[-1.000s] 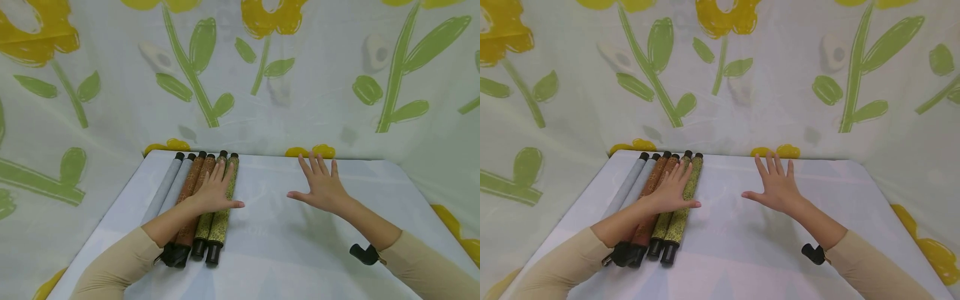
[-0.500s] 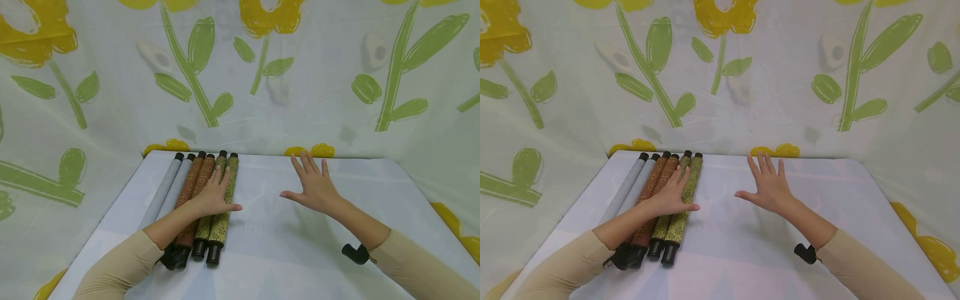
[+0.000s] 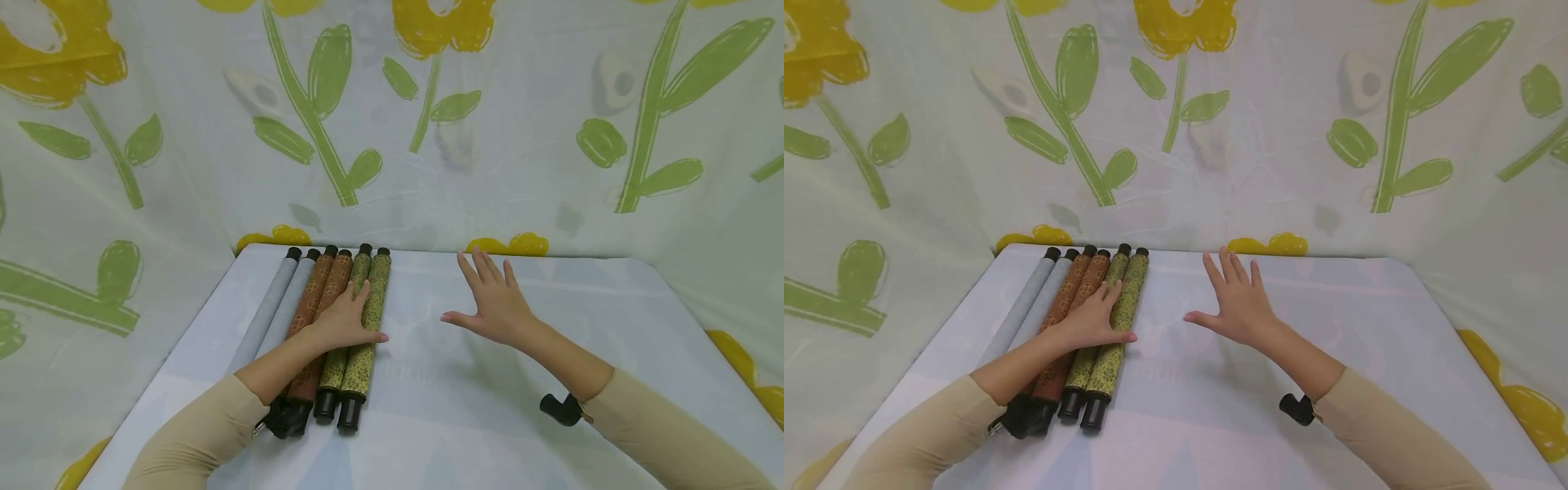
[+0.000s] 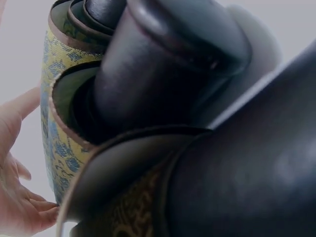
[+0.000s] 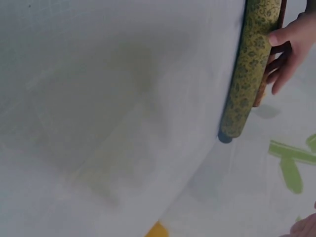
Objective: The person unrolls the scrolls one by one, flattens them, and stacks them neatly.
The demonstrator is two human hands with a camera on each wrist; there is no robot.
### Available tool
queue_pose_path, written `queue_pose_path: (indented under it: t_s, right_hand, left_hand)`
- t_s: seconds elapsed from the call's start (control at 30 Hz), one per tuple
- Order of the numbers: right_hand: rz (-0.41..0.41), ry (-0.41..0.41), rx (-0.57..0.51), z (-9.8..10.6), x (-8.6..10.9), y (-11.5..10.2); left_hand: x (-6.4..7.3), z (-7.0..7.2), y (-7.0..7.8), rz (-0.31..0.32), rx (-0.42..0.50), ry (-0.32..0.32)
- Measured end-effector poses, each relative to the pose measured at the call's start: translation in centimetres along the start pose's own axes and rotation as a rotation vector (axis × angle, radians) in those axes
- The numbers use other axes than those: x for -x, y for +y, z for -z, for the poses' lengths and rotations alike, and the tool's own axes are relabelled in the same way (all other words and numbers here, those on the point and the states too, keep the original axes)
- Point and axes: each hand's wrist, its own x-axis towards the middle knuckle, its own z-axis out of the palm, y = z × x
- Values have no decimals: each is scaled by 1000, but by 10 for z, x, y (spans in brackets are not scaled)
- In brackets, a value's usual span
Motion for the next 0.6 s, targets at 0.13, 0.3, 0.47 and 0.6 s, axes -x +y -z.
queue_pose_path:
  t_s: [0.13,0.3,0.47,0.6]
  right_hand:
    - [5,-8,-13,-4,-2,-4]
    - [-19,-35,-94,-8,-5,-11]
    - [-6,-27,-154,-13,-9,-19]
    - [15,-25,-171,-18,-12,-25]
  left_hand:
    - [1,1,1,21,-20,-14]
    - [0,4,0,20,-51,-35]
    - [-3,7,-4,9,-6,-76]
    - [-6,12,-8,6,67,-122]
